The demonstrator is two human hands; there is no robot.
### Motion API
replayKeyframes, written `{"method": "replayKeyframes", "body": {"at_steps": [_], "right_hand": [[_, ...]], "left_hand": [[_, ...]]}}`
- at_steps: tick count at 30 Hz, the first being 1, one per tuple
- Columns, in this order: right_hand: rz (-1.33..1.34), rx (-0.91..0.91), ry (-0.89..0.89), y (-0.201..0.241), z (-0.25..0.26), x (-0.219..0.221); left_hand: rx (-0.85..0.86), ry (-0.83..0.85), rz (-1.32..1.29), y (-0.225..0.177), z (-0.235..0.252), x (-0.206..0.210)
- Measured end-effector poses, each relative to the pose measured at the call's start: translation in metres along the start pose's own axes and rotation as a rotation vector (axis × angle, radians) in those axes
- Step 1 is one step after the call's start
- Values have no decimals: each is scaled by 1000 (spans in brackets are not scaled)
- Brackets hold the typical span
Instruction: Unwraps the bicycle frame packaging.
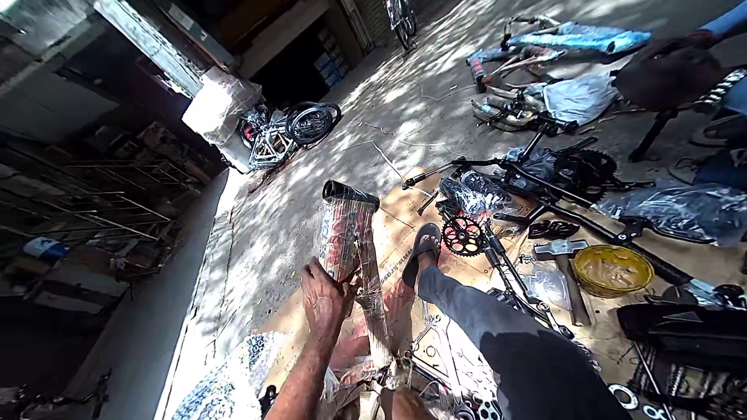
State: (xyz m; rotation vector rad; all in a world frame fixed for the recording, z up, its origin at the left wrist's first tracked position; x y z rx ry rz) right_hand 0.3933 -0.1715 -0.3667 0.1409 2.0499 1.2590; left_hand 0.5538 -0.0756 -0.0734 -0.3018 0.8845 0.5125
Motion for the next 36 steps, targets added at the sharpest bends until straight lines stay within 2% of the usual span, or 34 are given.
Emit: {"method": "replayKeyframes", "body": {"at_steps": [3,5,7,9,12,15,18,20,22,26,30,31,33,35,36], "right_hand": [[80,65,-136,19,42,-51],[138,132,-163,13,55,-72],[190,174,-179,0,59,-75],[237,231,-171,-16,59,-67],[357,289,-203,-19,56,-65],[638,184,-450,11,59,-103],[806,-60,-698,63,52,-185],[789,-186,-805,91,48,-244],[713,-255,-867,112,46,-289],[521,-277,-829,137,60,-312],[387,-198,-826,144,67,-320],[386,-153,-797,142,72,-324],[367,-95,-715,137,86,-329],[412,-178,-708,134,89,-326],[447,-245,-732,134,84,-324]], "left_hand": [[209,-132,-18,-28,7,-22],[260,-94,-20,-44,12,-28],[272,-51,-96,-46,21,-36],[267,-37,-287,-31,36,-42],[141,50,-491,-7,53,-36],[-46,224,-738,7,64,-22],[-237,392,-893,13,67,-12],[-278,395,-914,15,69,-6],[-223,339,-851,17,66,-5],[10,248,-603,1,47,-24],[205,94,-453,-43,67,-47],[204,118,-475,-52,71,-47],[50,285,-654,-62,76,-40],[-58,418,-748,-67,81,-33],[-39,434,-706,-67,86,-29]]}}
Point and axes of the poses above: each hand's wrist, its own z-axis towards the middle knuckle, its own x-axis out of the palm, y = z × x, the point moved 10 cm from there along z, towards the middle knuckle, and after that the axes turned 14 degrees about -y, right-handed, at the moved point
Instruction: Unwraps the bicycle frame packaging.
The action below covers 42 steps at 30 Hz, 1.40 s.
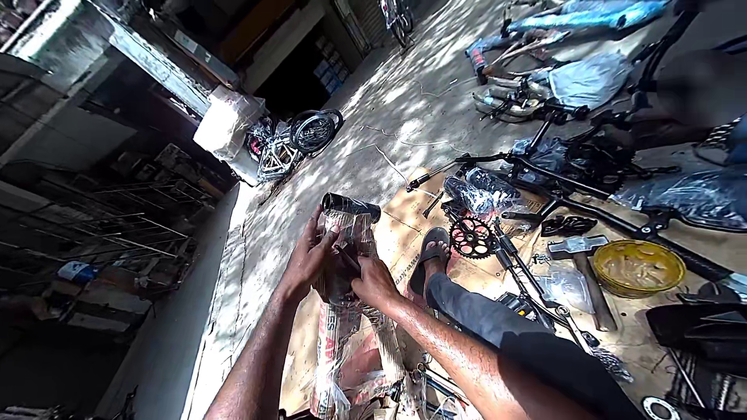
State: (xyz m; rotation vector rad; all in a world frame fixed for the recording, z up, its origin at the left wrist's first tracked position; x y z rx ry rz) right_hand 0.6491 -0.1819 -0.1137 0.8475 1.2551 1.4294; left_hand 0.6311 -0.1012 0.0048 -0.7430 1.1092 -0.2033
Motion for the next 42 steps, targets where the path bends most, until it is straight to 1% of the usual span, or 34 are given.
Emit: {"method": "replayKeyframes", "body": {"at_steps": [2,3,4,6,7,8,9,10,11,12,13,14,17,18,19,20,21,23,26,28,30,32,34,37,39,42], "right_hand": [[34,-45,-6,3,-10,-2],[22,-54,17,4,-15,2],[37,-40,57,4,-25,9],[101,12,152,-7,-50,27],[67,-30,198,-13,-64,38],[3,-110,265,-20,-81,51],[-57,-180,333,-27,-98,64],[-91,-206,393,-36,-111,73],[-89,-191,429,-45,-117,79],[-46,-139,447,-53,-115,79],[10,-89,421,-57,-109,74],[60,-44,329,-58,-101,63],[159,144,-116,-70,-81,21],[174,248,-191,-78,-78,13],[160,342,-225,-84,-75,9],[128,411,-234,-86,-71,5],[116,437,-243,-83,-66,0],[169,399,-268,-66,-55,-16],[226,230,-276,-32,-32,-44],[210,125,-251,-15,-23,-61],[152,75,-224,-1,-12,-74],[67,11,-258,10,1,-85],[11,-61,-308,25,11,-96],[-61,-133,-378,41,14,-95],[-120,-151,-406,37,-3,-80],[-200,-115,-337,23,-19,-69]], "left_hand": [[89,-40,167,-1,19,-2],[153,-67,228,-6,28,-2],[184,-50,264,-10,32,2],[159,39,270,-14,35,11],[146,67,264,-16,39,13],[129,85,265,-15,42,13],[125,70,286,-14,43,11],[149,24,337,-13,42,7],[200,-33,399,-15,38,3],[261,-79,457,-20,31,1],[321,-100,503,-24,23,1],[374,-115,541,-28,13,2],[528,-226,724,-30,1,8],[595,-254,759,-34,-1,11],[664,-264,774,-40,-2,16],[735,-263,785,-47,-2,23],[802,-256,787,-55,-3,31],[882,-225,812,-62,-2,46],[866,-158,855,-61,4,45],[850,-105,876,-63,5,42],[825,-34,953,-64,5,43],[826,13,1031,-65,5,47],[849,9,1040,-68,3,48],[836,0,1021,-68,3,49],[833,18,1024,-64,1,50],[824,65,1061,-64,3,53]]}}
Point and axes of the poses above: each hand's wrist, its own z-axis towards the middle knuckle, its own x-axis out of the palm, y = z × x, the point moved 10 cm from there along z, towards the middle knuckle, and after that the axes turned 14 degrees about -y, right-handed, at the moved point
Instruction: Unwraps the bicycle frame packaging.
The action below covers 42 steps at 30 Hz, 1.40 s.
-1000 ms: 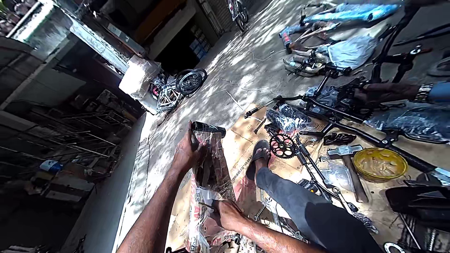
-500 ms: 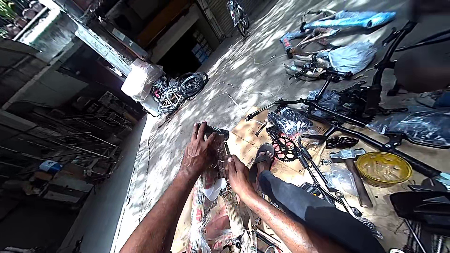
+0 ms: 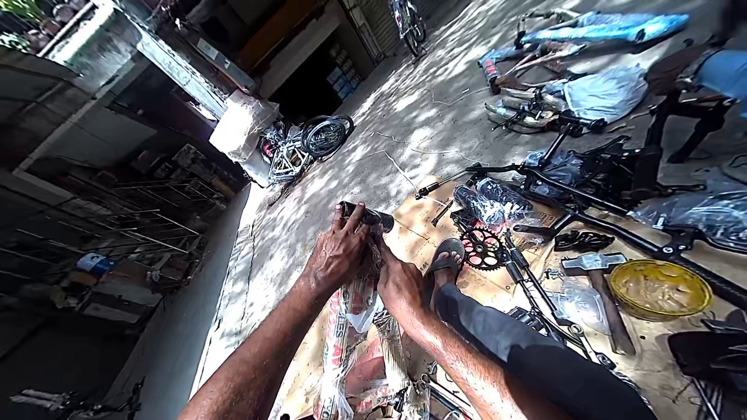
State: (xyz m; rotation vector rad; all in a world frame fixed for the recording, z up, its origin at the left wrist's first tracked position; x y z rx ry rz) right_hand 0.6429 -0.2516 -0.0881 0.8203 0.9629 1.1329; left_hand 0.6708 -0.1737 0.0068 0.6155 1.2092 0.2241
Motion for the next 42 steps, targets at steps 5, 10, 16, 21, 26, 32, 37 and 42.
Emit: {"method": "replayKeyframes", "body": {"at_steps": [5,10,16,21,26,32,37,42], "right_hand": [[-38,8,75,-21,-4,-10],[82,25,-54,-9,17,-18],[-93,73,641,-56,-119,58],[140,115,117,-31,-32,5],[-3,-80,86,1,22,-6],[-213,-56,550,-34,-26,58],[-171,-74,482,-36,-18,49],[-41,-57,284,-29,-24,28]], "left_hand": [[25,-5,-74,-5,1,-8],[-20,-84,-244,-1,4,-22],[-83,-273,-498,32,6,-39],[-257,-455,-632,56,-18,-29],[-740,-605,-1018,91,-39,3],[-887,-647,-1164,79,-77,19],[-495,-485,-365,15,-50,-22],[-573,-177,-414,44,-47,5]]}}
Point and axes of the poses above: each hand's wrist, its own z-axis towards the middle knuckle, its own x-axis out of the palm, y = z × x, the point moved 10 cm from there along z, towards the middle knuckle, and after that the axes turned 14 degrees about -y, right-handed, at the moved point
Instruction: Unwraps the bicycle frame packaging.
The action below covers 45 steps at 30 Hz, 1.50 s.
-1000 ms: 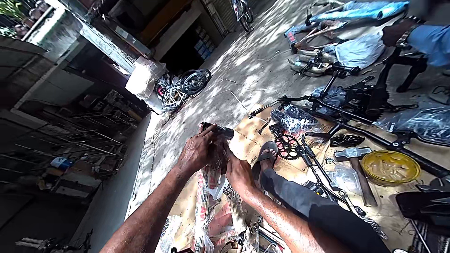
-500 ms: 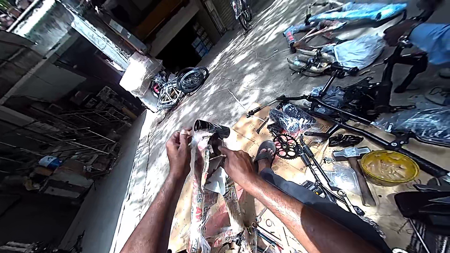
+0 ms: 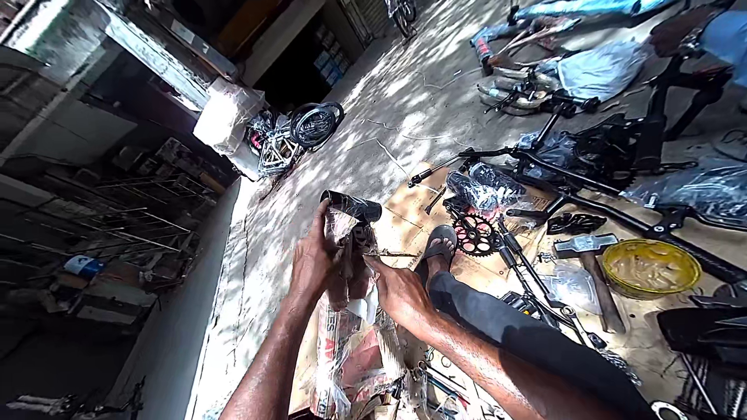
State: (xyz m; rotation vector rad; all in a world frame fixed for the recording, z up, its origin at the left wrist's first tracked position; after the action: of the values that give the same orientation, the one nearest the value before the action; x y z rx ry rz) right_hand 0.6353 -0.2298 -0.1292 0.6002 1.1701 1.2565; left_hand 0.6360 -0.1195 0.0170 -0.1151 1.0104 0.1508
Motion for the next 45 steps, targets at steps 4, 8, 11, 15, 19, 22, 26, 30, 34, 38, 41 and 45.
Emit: {"method": "replayKeyframes", "body": {"at_steps": [4,8,11,15,19,22,26,30,34,38,41,45], "right_hand": [[80,-66,-58,14,2,-10],[65,50,-20,11,29,2],[289,269,-9,7,37,9],[603,538,-121,0,13,25],[758,607,-178,-7,7,31],[1217,957,-102,1,4,34],[1516,984,6,26,2,23],[1370,754,-42,14,-13,15],[1276,564,-150,0,-11,15],[1106,429,-220,-11,-3,7],[1016,470,-238,-27,-4,17],[880,467,-142,-31,-19,26]], "left_hand": [[-84,196,-457,22,9,0],[-134,249,-623,29,17,7],[-145,255,-641,26,12,10],[-34,152,-476,17,7,4],[168,29,26,-12,-1,-1],[236,-91,122,-20,-8,0],[238,-167,74,-21,-11,-5],[423,-218,121,-37,-14,-8],[588,-115,261,-54,-6,5],[499,-168,74,-47,2,-18],[280,-267,-129,-16,-5,-42],[-314,-534,-633,77,-38,-63]]}}
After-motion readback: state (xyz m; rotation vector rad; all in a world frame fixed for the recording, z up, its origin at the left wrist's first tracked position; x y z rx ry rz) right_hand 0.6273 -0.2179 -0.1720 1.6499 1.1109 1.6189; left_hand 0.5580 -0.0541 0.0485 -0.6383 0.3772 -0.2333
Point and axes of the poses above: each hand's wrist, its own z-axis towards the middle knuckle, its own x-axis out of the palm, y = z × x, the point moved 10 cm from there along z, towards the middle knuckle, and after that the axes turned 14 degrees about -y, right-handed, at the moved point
